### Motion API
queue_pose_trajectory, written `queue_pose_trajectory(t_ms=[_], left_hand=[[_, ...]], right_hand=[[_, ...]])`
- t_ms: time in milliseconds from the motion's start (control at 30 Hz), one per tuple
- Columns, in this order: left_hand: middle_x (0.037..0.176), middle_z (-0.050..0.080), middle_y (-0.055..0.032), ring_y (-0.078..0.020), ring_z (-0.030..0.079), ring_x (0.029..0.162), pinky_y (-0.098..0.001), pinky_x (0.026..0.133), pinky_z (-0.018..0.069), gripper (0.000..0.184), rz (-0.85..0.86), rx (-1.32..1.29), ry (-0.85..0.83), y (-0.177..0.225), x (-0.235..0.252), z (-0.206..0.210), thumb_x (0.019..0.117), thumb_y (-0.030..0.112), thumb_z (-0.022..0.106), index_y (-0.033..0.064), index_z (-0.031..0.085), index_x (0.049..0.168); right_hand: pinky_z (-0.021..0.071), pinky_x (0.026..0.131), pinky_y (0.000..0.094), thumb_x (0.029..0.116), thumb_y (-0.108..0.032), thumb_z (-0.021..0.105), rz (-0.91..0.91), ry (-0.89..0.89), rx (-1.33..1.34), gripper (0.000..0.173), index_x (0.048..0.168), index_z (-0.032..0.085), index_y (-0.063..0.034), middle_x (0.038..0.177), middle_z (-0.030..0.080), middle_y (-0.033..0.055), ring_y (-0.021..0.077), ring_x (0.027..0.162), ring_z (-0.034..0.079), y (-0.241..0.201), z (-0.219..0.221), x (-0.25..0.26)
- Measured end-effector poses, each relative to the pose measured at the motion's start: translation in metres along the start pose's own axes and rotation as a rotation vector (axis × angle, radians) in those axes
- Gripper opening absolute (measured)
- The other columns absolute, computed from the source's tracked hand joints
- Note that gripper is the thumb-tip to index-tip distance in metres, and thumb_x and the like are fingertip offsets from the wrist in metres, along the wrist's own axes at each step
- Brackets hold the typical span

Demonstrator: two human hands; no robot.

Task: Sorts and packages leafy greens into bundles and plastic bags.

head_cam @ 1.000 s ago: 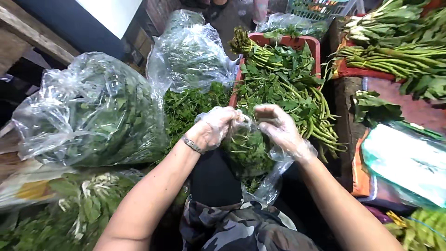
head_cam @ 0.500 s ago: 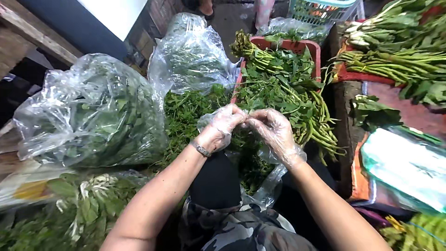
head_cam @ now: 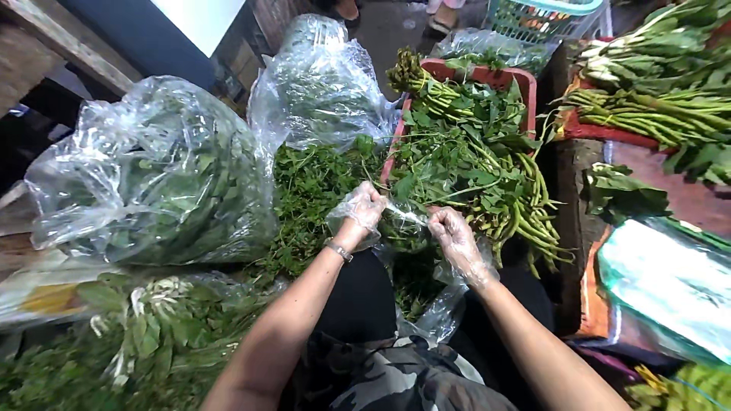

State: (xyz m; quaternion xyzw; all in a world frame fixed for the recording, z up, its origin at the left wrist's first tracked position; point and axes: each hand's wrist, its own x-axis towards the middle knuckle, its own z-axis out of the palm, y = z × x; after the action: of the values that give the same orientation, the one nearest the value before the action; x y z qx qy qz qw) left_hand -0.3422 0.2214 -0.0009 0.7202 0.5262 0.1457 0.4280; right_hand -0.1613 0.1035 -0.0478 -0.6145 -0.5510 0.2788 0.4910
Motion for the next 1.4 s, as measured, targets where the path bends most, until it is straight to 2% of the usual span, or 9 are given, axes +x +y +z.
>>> queue_pose_trajectory(t_ms=[167, 267, 433, 533, 667, 867, 1033, 1167, 1400], left_hand=[[0.101, 0.069, -0.014, -0.0264, 0.067, 0.092, -0.0506, 0.087, 0.0529, 0.026, 0.133, 0.073, -0.084, -0.005, -0.003, -0.006, 0.1004, 0.016, 0.065, 0.0046, 0.06, 0.123], [0.119, 0.071, -0.0156, -0.0315, 0.066, 0.114, -0.0564, 0.103, 0.0464, 0.033, 0.218, 0.213, -0.149, 0.001, -0.014, -0.005, 0.1035, 0.016, 0.057, 0.0068, 0.065, 0.134], [0.108, 0.073, -0.0173, -0.0335, 0.068, 0.106, -0.0556, 0.098, 0.0489, 0.025, 0.287, 0.33, -0.142, 0.006, -0.027, -0.002, 0.1019, 0.022, 0.06, 0.0042, 0.075, 0.111], [0.105, 0.072, -0.0189, -0.0342, 0.067, 0.105, -0.0553, 0.096, 0.0483, 0.026, 0.229, 0.316, -0.115, 0.005, -0.029, 0.005, 0.1029, 0.022, 0.058, 0.0009, 0.072, 0.108], [0.101, 0.071, -0.018, -0.0311, 0.067, 0.103, -0.0526, 0.097, 0.0479, 0.026, 0.161, 0.218, -0.065, 0.002, -0.03, 0.016, 0.1026, 0.022, 0.057, 0.001, 0.071, 0.109], [0.109, 0.071, -0.0167, -0.0298, 0.067, 0.103, -0.0516, 0.095, 0.0496, 0.028, 0.279, 0.151, -0.059, 0.001, -0.032, 0.034, 0.0981, 0.024, 0.063, -0.0002, 0.071, 0.109], [0.082, 0.071, -0.0144, -0.0286, 0.07, 0.077, -0.0492, 0.074, 0.0548, 0.017, 0.496, 0.102, 0.11, -0.005, -0.029, 0.056, 0.09, 0.015, 0.068, -0.0009, 0.071, 0.087], [0.087, 0.069, -0.0135, -0.0209, 0.066, 0.086, -0.0406, 0.084, 0.0523, 0.013, 0.328, -0.118, 0.08, -0.007, -0.029, 0.056, 0.0916, 0.009, 0.067, -0.0033, 0.066, 0.089], [0.09, 0.07, -0.0122, -0.018, 0.067, 0.09, -0.0376, 0.087, 0.0526, 0.01, 0.287, -0.161, 0.143, -0.007, -0.029, 0.059, 0.0905, 0.006, 0.069, -0.0029, 0.065, 0.091]], right_hand=[[0.0543, 0.077, 0.0227, 0.1004, -0.007, 0.051, 0.007, 0.13, 0.111, 0.016, 0.1, 0.059, 0.0068, 0.097, 0.062, 0.0085, 0.0049, 0.084, 0.061, -0.002, -0.005, 0.0], [0.0548, 0.07, 0.0214, 0.1019, -0.008, 0.048, -0.01, 0.154, 0.116, 0.015, 0.102, 0.056, 0.0045, 0.097, 0.067, 0.0076, 0.0033, 0.076, 0.063, -0.01, -0.003, 0.002], [0.0546, 0.067, 0.0201, 0.0999, -0.001, 0.05, 0.149, 0.178, 0.451, 0.007, 0.104, 0.053, -0.0055, 0.089, 0.07, -0.0023, 0.0021, 0.071, 0.063, -0.014, -0.001, 0.002], [0.0571, 0.071, 0.0251, 0.0945, 0.006, 0.056, 0.422, 0.094, 0.608, 0.023, 0.115, 0.054, -0.0043, 0.085, 0.069, 0.0006, 0.0079, 0.072, 0.066, -0.023, -0.009, 0.006], [0.0568, 0.076, 0.0257, 0.0867, 0.011, 0.058, 0.543, -0.041, 0.626, 0.044, 0.129, 0.058, -0.0022, 0.093, 0.069, 0.0022, 0.0082, 0.079, 0.066, -0.027, -0.016, 0.009], [0.0573, 0.076, 0.0267, 0.0885, 0.009, 0.059, 0.503, -0.036, 0.629, 0.039, 0.124, 0.057, -0.0051, 0.09, 0.067, 0.0008, 0.0088, 0.079, 0.066, -0.02, -0.009, 0.008], [0.0559, 0.069, 0.024, 0.0919, 0.01, 0.058, 0.523, 0.078, 0.688, 0.029, 0.116, 0.058, -0.0056, 0.085, 0.066, -0.0004, 0.007, 0.071, 0.063, -0.021, 0.001, 0.01], [0.0567, 0.068, 0.0234, 0.0981, 0.008, 0.051, 0.575, 0.198, 0.775, 0.025, 0.117, 0.056, -0.0077, 0.082, 0.065, -0.002, 0.0067, 0.068, 0.063, -0.019, -0.004, 0.011], [0.0552, 0.073, 0.0242, 0.0997, -0.015, 0.057, 0.425, 0.096, 0.336, 0.014, 0.102, 0.065, -0.0037, 0.087, 0.066, -0.002, 0.004, 0.077, 0.063, -0.008, -0.009, -0.008]])
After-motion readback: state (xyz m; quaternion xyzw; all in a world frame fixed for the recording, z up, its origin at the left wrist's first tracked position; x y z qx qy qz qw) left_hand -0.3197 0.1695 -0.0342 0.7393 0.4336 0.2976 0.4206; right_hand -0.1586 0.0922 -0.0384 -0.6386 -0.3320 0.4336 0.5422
